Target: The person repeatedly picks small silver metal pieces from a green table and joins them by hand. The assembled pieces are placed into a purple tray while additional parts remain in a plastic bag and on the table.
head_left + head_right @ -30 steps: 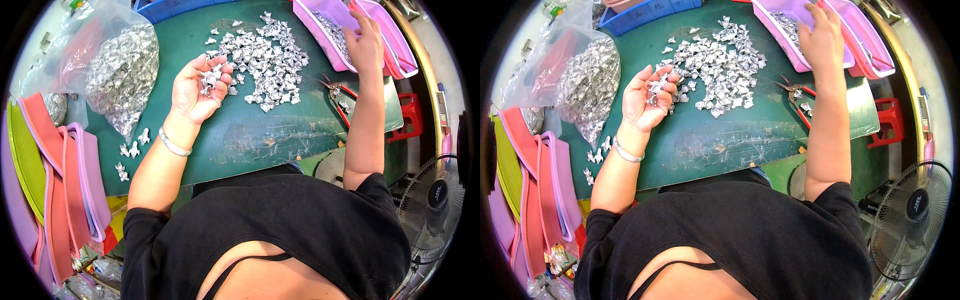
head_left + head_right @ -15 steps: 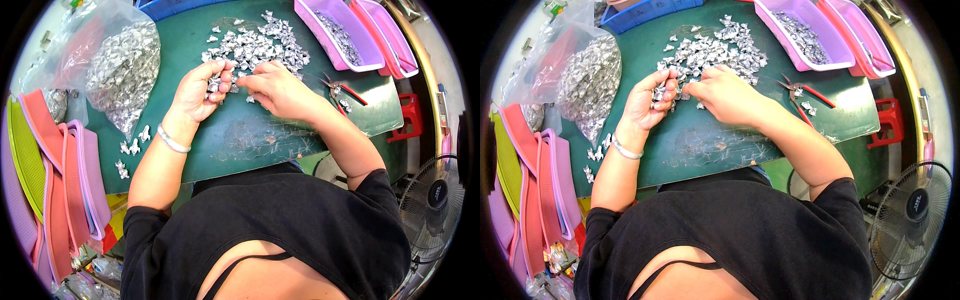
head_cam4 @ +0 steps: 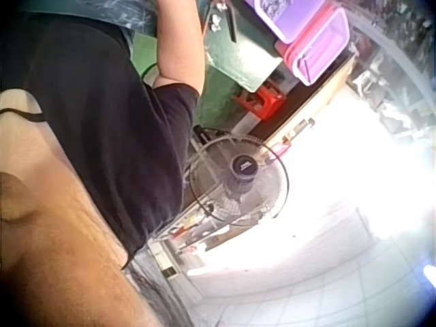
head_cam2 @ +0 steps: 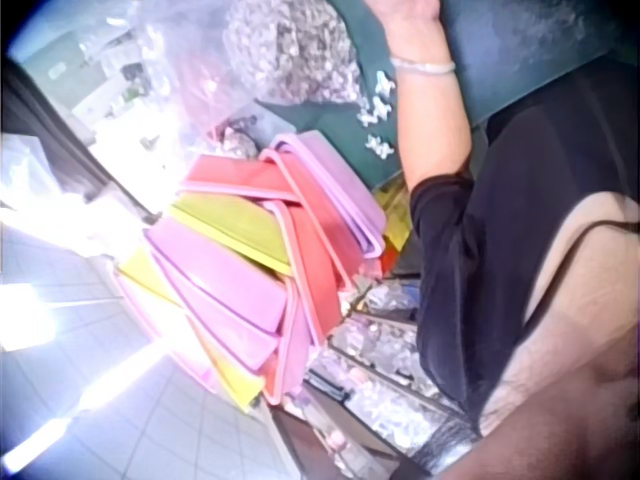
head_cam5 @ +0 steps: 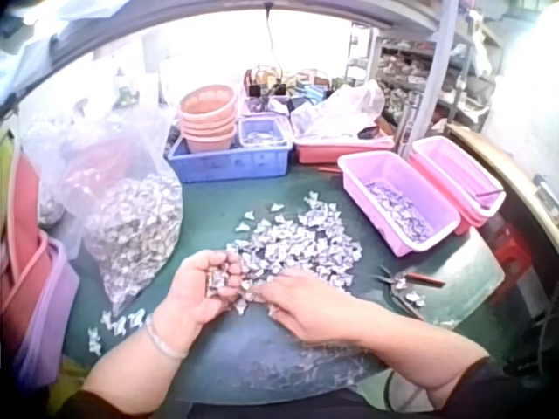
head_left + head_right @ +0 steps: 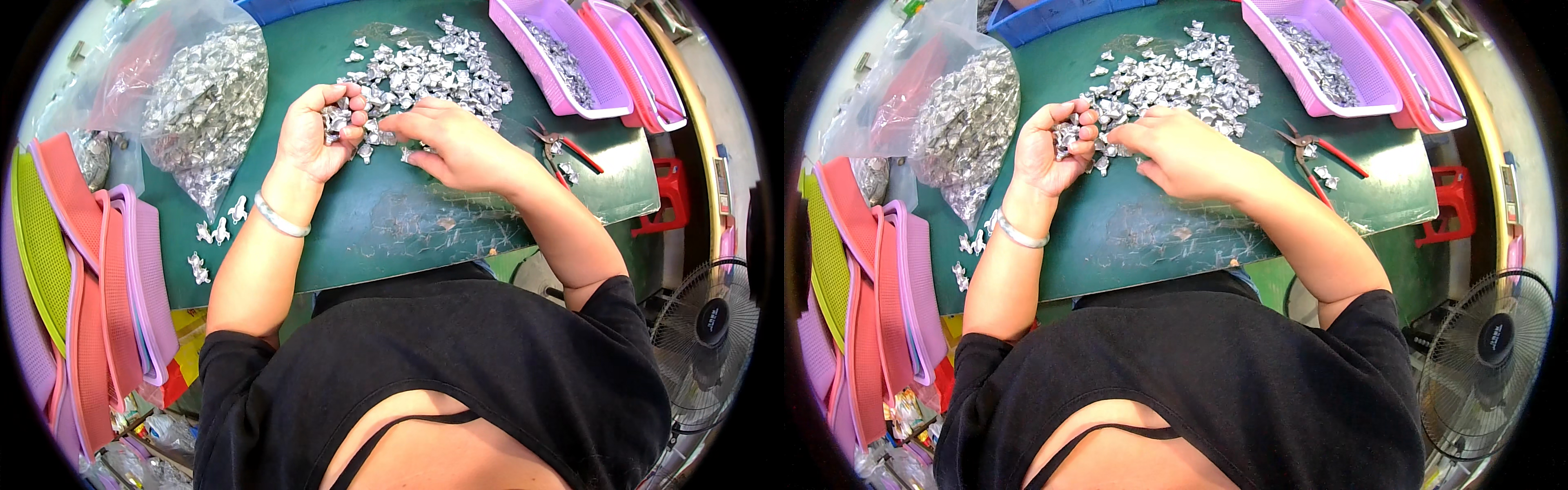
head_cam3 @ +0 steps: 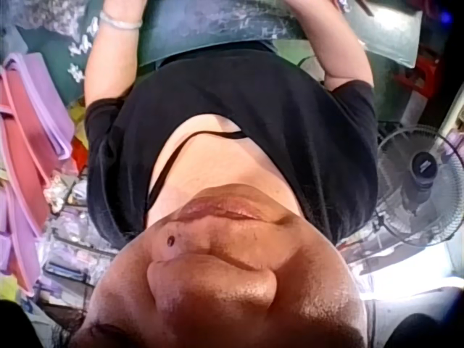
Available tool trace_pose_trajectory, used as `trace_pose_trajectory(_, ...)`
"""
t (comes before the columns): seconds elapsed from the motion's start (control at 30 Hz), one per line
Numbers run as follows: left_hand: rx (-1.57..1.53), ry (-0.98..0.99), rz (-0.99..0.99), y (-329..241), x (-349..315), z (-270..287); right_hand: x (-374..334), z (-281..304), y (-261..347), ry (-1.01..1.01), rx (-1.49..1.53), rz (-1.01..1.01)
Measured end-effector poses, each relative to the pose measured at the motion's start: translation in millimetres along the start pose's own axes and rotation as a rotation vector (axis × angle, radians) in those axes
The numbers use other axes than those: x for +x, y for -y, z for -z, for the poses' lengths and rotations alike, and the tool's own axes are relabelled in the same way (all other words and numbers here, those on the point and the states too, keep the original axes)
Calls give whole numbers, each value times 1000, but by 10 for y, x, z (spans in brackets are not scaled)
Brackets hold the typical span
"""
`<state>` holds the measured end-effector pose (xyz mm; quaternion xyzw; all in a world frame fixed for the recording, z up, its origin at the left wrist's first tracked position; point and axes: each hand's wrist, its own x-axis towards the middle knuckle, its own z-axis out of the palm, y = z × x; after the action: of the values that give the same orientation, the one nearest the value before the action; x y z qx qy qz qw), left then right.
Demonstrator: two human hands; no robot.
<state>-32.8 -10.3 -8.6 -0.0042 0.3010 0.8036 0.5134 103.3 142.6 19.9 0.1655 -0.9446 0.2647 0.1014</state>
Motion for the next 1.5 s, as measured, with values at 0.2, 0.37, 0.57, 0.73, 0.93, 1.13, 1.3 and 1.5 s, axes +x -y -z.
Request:
trace_pose_trajectory(0.2,61,-2,-22,9,-10,-11,-90,-98,40,-29,-71,-133)
trace_pose_trajectory(0.37,113,-56,-32,44,-30,-57,-91,-147,42,-76,40,-127)
trace_pose_trajectory(0.57,302,-74,-23,82,-68,-118,-96,-144,-58,-216,200,-161)
trace_pose_trajectory(0.73,391,-71,-43,95,-93,-158,-116,-84,-34,-198,-70,-85)
trace_pose_trajectory(0.93,422,-68,-38,104,-93,-158,-129,-136,-44,-123,-124,-78)
trace_pose_trajectory(1.13,464,-53,-26,102,-93,-149,-126,-93,-63,-160,-9,-96)
trace_pose_trajectory(1.3,473,-65,-33,107,-98,-167,-143,-102,-64,-124,-89,7)
trace_pose_trajectory(1.5,474,-59,-37,108,-102,-156,-134,-91,-64,-113,-2,-33)
